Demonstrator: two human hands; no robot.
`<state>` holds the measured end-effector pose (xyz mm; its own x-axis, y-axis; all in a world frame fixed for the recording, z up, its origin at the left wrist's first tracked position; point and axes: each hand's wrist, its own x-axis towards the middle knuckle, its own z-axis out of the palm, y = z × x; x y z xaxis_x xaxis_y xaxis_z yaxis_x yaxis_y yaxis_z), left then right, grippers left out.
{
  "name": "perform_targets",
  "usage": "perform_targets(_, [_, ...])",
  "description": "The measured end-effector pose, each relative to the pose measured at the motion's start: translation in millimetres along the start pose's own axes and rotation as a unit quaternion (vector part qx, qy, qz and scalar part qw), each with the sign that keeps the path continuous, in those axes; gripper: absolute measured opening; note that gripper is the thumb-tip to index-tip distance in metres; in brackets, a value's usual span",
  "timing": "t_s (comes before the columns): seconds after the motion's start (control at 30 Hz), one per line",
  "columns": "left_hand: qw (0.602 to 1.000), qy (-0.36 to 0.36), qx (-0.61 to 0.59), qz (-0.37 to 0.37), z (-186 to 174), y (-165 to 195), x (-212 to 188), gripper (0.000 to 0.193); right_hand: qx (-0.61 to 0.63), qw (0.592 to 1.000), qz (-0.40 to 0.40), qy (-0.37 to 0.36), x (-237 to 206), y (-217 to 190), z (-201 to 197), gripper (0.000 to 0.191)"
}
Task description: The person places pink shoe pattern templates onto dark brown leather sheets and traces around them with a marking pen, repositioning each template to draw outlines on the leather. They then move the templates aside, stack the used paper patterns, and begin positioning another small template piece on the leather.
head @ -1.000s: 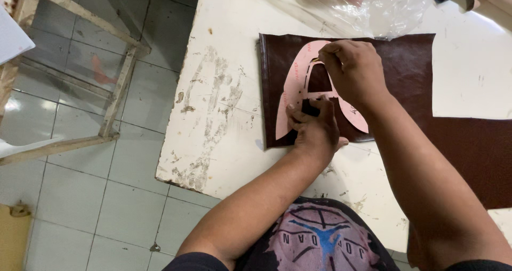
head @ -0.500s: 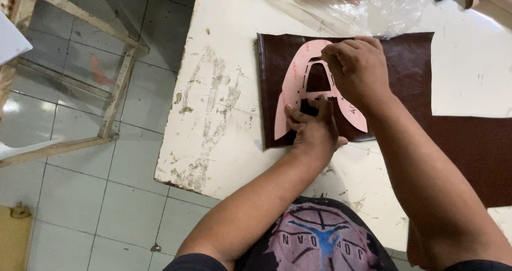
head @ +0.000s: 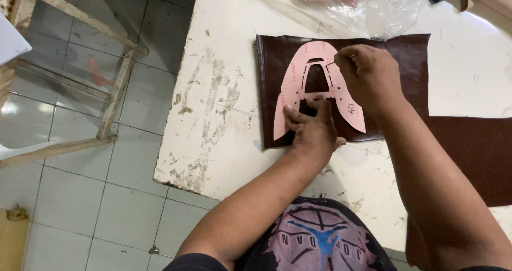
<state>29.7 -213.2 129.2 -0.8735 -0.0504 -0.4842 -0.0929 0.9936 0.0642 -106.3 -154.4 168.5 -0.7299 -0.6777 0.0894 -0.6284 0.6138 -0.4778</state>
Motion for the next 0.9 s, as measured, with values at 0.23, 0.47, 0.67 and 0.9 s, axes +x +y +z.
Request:
perform_targets(0.23, [0.999,-0.008,-0.044,-0.019,4.3,3.7,1.4,0.112,-0.036,0.994,-0.096,0.047,-13.7,0.3,3.1,0.008])
perform_targets(0.47, [0.996,0.01,-0.078,-0.047,-0.3,4.1,0.9,0.121,-0.037,0.998,-0.045,0.027,-27.8,3.9,-2.6,0.007])
perform_targets(0.67, [0.999,-0.03,-0.015,-0.021,0.2,6.1,1.3,0.116,-0.019,0.998,-0.039,0.038,-36.3,5.6,0.4,0.009])
perform_targets(0.9, [0.999,-0.017,-0.024,-0.028,1.7,5.2,5.0,0.118,-0.049,0.997,-0.055,0.012,-50.0,5.8,-2.6,0.007])
